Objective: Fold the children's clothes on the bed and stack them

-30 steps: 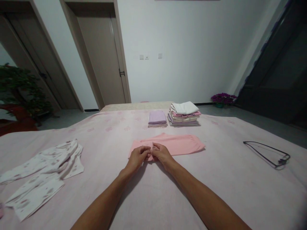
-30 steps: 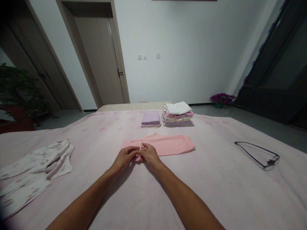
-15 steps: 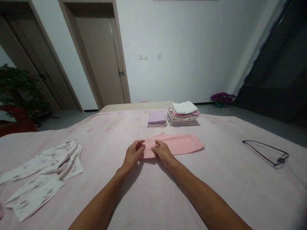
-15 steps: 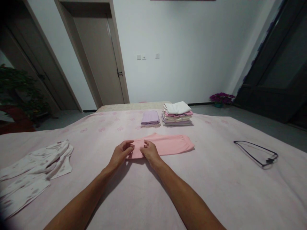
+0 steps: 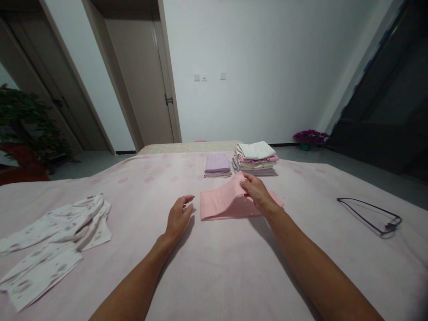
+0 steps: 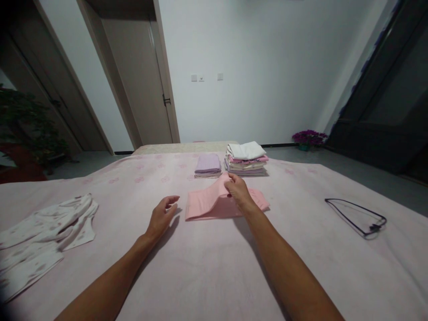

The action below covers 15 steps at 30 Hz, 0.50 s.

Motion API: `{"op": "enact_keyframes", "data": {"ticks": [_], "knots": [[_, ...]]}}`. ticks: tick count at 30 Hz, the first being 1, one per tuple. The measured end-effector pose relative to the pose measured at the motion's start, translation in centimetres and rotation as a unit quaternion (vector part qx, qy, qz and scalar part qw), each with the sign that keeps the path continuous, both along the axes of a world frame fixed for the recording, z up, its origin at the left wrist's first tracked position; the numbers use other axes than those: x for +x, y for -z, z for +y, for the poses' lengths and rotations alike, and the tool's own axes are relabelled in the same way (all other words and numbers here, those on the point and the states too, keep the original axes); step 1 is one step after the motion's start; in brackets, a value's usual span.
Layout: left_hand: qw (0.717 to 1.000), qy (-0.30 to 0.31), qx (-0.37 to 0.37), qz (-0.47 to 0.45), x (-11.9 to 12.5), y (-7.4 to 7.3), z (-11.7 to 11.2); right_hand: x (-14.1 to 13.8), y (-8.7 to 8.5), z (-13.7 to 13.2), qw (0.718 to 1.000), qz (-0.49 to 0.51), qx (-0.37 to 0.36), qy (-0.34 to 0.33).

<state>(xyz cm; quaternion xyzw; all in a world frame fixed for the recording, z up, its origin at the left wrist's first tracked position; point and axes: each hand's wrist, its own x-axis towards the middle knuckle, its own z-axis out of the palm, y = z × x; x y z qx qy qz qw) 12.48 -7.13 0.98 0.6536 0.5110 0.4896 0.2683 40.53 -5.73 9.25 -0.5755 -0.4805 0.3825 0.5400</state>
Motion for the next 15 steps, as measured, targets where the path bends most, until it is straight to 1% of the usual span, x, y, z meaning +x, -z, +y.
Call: {"op": "enact_keyframes", "data": {"ticks": [3, 6, 8, 12, 15], "knots": [[0.992, 0.042, 0.063, 0.098, 0.8, 0.4, -0.5, 2.1, -0.5, 0.1, 0.999, -0.021, 0.009, 0.027], [0.970, 0.086, 0.128, 0.188, 1.5, 1.1, -0.6, 4.3, -0.5, 0.0, 0.998, -0.047, 0.012, 0.047], [0.952, 0.120, 0.155, 0.236, 1.9, 1.5, -0.7, 5.7, -0.3, -0.1, 0.996, -0.063, 0.007, 0.055], [0.919, 0.190, 0.178, 0.297, 2.6, 1.7, -1.0, 8.2, 0.5, -0.3, 0.996, -0.080, 0.002, 0.049], [0.904, 0.225, 0.177, 0.319, 3.0, 1.4, -1.3, 9.7, 1.4, -0.4, 0.993, -0.100, 0.005, 0.055]]}}
